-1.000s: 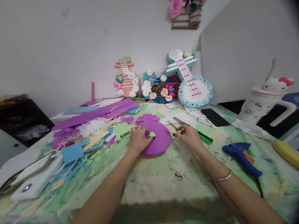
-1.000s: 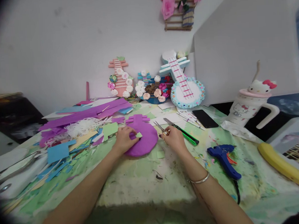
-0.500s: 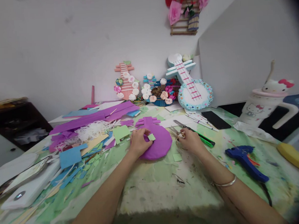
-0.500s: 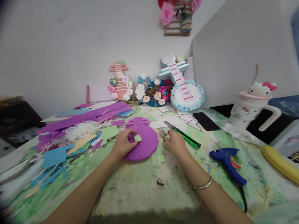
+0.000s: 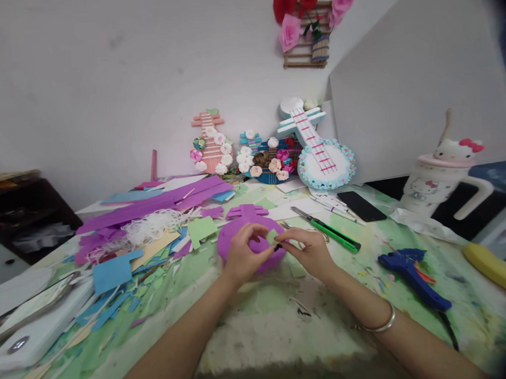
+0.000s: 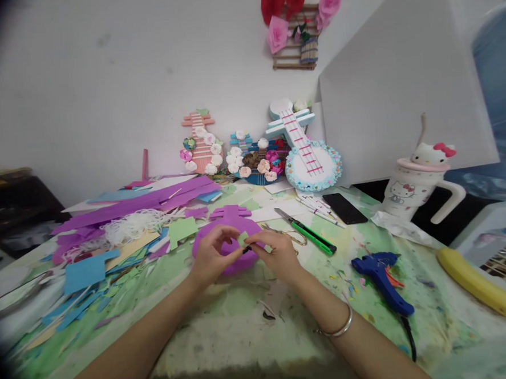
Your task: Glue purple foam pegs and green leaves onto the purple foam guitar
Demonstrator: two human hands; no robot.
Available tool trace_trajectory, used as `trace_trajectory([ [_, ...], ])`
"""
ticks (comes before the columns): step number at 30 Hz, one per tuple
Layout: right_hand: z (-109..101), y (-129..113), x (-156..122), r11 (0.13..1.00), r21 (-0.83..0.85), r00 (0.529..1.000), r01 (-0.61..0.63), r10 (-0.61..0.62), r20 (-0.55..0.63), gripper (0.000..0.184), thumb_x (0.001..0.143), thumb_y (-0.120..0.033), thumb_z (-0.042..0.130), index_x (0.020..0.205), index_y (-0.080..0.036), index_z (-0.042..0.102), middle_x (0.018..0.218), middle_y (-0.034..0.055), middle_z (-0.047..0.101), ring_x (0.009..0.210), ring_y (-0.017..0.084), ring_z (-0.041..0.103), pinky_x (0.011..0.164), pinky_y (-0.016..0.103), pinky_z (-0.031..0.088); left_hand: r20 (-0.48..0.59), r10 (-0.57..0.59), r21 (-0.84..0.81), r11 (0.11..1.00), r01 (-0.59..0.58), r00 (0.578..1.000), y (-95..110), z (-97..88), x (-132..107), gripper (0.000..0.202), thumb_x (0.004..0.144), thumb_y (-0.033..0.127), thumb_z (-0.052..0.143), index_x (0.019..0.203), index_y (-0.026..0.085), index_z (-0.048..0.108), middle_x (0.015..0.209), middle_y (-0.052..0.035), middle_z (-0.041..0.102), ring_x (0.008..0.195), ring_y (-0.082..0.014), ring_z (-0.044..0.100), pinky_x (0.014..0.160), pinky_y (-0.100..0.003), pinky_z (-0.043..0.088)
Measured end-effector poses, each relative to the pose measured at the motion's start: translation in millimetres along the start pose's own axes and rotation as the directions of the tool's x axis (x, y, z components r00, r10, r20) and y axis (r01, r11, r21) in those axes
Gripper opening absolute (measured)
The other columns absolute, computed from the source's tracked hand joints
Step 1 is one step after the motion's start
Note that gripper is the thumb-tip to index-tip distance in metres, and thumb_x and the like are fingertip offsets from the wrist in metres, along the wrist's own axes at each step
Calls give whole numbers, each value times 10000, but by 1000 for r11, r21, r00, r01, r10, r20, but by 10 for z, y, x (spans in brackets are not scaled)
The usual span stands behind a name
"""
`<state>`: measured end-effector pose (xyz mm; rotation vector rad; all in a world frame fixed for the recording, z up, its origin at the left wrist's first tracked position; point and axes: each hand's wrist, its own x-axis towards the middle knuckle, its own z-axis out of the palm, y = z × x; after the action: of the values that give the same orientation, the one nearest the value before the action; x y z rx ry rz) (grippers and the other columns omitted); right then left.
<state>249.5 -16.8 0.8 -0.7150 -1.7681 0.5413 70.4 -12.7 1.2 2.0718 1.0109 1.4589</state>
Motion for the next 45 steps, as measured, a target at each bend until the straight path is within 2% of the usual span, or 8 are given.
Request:
trace_trajectory([
  [5,-36,12,16,982,125,987,-144,151,-51,114,713,-173,668,757,-237,752,769,29,737,730,185,675,705,303,529,-8,-38,-207,978,35,999,-20,48,-24,297,637,239,768,894,194,626,860,-33,617,799,-160,584,713,-277,484],
  [10,-44,31,40,931,266,962,-252,271,-37,71,649,-192,718,688,-237,756,709,21,733,682,190,669,680,321,540,27,-248,-420,876,237,968,14,51,-36,90,672,207,714,755,181,690,775,-36,680,747,-171,636,707,-296,516],
  [13,-34,26,46,898,333,950,-288,311,-15,52,619,-231,753,670,-222,750,685,25,725,655,182,657,656,313,533,-2,-232,-413,886,210,973,22,33,-36,63,651,203,729,711,190,717,766,-43,693,754,-180,640,713,-305,518],
  [16,-12,26,40,864,391,940,-316,341,5,110,613,-273,775,691,-204,742,690,28,720,635,160,640,638,290,515,-29,-187,-374,913,163,982,37,16,-36,27,650,204,733,671,188,727,756,-56,689,766,-185,636,727,-309,514],
  [25,72,74,14,776,517,920,-361,387,62,170,608,-277,797,736,-185,733,697,28,718,639,141,635,654,271,495,-36,-252,-431,877,213,967,63,38,-63,102,649,239,748,675,158,692,723,-42,675,698,-153,617,670,-269,503],
  [37,59,41,31,767,541,916,-344,402,13,119,552,-243,812,606,-185,722,712,46,715,694,171,628,693,310,499,26,-287,-475,839,264,958,67,78,-70,139,644,269,750,683,167,666,700,-23,670,652,-139,603,624,-258,485],
  [45,66,6,38,742,552,896,-380,444,19,138,523,-207,819,563,-168,693,679,36,694,644,136,603,656,279,477,32,-302,-468,838,281,953,91,109,-71,125,641,239,738,654,153,648,704,-33,655,672,-139,601,655,-264,491],
])
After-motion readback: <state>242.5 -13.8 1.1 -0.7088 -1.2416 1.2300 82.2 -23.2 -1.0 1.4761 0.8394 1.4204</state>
